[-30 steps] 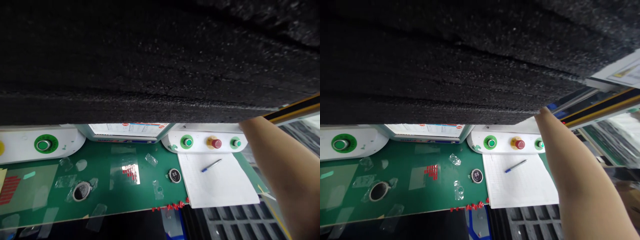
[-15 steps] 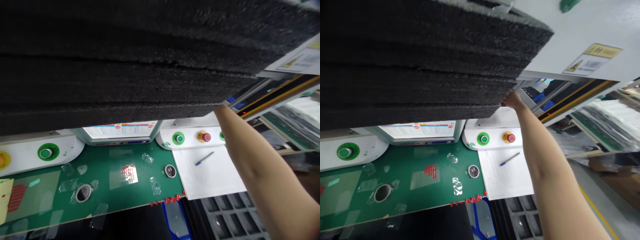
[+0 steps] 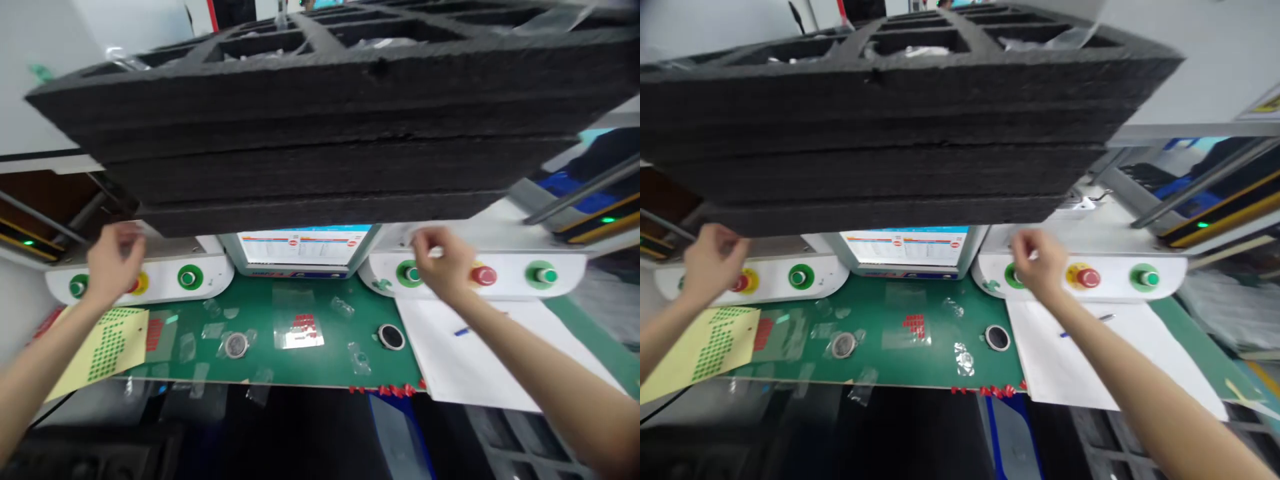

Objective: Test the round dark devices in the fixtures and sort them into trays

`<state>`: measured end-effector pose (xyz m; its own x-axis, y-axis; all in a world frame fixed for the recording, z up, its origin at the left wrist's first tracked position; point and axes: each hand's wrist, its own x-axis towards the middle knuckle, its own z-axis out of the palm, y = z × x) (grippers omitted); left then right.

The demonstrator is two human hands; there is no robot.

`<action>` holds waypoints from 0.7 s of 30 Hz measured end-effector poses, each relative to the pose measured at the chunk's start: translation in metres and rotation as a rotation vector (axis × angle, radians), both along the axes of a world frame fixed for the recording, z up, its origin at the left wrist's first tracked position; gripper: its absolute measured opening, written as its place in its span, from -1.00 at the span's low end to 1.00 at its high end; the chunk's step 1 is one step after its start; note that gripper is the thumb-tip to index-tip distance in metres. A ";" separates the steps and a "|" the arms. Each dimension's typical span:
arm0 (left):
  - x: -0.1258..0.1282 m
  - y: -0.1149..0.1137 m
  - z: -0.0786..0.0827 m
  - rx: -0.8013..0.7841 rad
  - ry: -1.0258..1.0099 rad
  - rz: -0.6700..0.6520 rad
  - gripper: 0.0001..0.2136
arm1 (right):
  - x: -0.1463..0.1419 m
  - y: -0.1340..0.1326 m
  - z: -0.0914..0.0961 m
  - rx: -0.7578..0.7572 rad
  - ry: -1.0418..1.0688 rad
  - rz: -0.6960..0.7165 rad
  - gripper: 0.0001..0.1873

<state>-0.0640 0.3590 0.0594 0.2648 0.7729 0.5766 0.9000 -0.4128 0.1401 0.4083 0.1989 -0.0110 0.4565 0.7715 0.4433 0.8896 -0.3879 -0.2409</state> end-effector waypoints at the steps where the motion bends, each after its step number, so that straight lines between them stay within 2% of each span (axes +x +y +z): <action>1: -0.008 -0.009 -0.006 -0.023 0.000 -0.005 -0.75 | -0.027 -0.003 -0.011 -0.099 0.029 0.106 -0.72; 4: -0.014 -0.050 -0.031 -0.126 0.029 -0.104 -0.77 | -0.105 0.001 -0.038 -0.355 0.065 0.355 -0.71; 7: -0.012 -0.095 -0.051 -0.250 0.090 -0.260 -0.75 | -0.151 0.018 -0.051 -0.511 0.064 0.405 -0.73; 9: -0.015 -0.118 -0.058 -0.350 0.111 -0.343 -0.73 | -0.162 0.028 -0.054 -0.571 0.059 0.369 -0.74; 11: -0.022 -0.132 -0.062 -0.457 0.099 -0.361 -0.72 | -0.164 0.035 -0.057 -0.607 0.056 0.321 -0.74; 15: -0.032 -0.141 -0.071 -0.615 0.062 -0.319 -0.74 | -0.167 0.040 -0.065 -0.619 0.064 0.239 -0.73; 18: -0.023 -0.144 -0.080 -0.695 0.101 -0.398 -0.75 | -0.174 0.034 -0.066 -0.568 0.076 0.222 -0.71; 21: -0.003 -0.147 -0.090 -0.778 0.038 -0.479 -0.79 | -0.179 0.010 -0.059 -0.463 0.092 0.287 -0.63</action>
